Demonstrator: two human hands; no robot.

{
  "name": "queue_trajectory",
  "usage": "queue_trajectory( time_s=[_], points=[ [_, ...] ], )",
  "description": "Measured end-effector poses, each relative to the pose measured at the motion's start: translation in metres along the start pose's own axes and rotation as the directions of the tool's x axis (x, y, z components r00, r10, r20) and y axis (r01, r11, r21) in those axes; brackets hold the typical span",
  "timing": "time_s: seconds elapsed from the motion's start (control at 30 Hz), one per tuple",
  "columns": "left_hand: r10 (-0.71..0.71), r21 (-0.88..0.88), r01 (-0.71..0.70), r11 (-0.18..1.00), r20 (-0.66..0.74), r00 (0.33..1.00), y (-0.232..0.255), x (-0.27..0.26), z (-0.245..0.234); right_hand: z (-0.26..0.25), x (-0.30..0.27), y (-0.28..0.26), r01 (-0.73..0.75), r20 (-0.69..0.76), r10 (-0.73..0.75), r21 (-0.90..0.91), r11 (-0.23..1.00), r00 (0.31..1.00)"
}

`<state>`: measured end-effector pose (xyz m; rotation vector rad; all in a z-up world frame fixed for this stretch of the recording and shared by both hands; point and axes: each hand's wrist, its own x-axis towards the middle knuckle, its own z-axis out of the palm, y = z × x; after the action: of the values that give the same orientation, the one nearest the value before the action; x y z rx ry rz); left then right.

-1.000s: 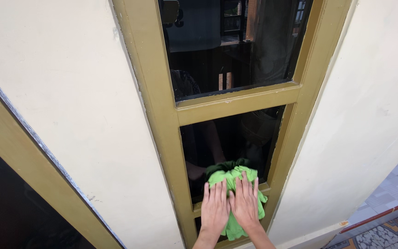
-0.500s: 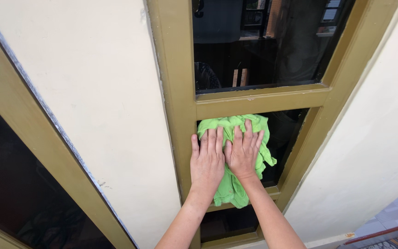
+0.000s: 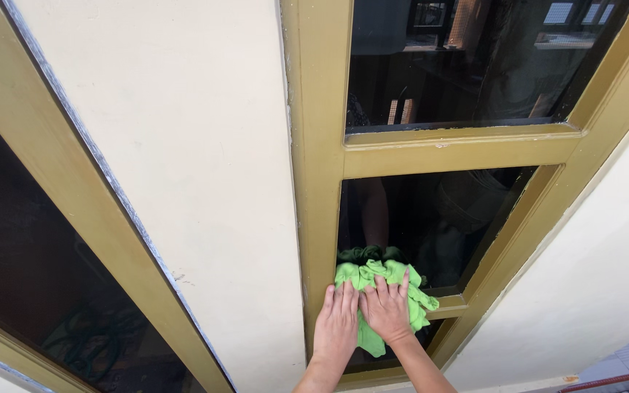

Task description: The person sprays a cleaning liquid on a window pane and then wipes the glass surface with a green cloth.

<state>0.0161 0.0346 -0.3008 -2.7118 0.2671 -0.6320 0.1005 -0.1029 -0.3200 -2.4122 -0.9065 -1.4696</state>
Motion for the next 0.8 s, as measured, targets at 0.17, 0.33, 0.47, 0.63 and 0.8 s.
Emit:
queue_trajectory(
  time_s=[0.17,0.33,0.47,0.63,0.8],
  points=[
    [0.015,-0.079,-0.011,0.997,0.052,0.999,0.017,-0.022,0.023,-0.017,-0.024,-0.012,0.01,0.152,-0.017,0.044,0.999,0.988],
    [0.018,-0.097,-0.005,0.995,0.134,0.991,0.021,-0.033,0.005,-0.034,-0.021,-0.024,-0.016,0.177,0.002,0.078,0.997,0.984],
    [-0.084,-0.192,0.091,0.977,0.04,0.996,0.013,-0.02,-0.031,-0.047,0.008,-0.026,-0.032,0.121,0.021,0.09,0.995,0.992],
    [-0.17,-0.181,0.138,0.974,-0.171,0.97,-0.019,0.022,-0.103,-0.07,0.09,-0.005,0.002,0.04,-0.004,0.048,0.999,0.999],
    [-0.244,-0.225,0.175,0.958,-0.331,0.911,-0.048,0.067,-0.174,-0.097,0.165,0.029,0.085,-0.126,-0.082,0.018,0.996,0.989]
  ],
)
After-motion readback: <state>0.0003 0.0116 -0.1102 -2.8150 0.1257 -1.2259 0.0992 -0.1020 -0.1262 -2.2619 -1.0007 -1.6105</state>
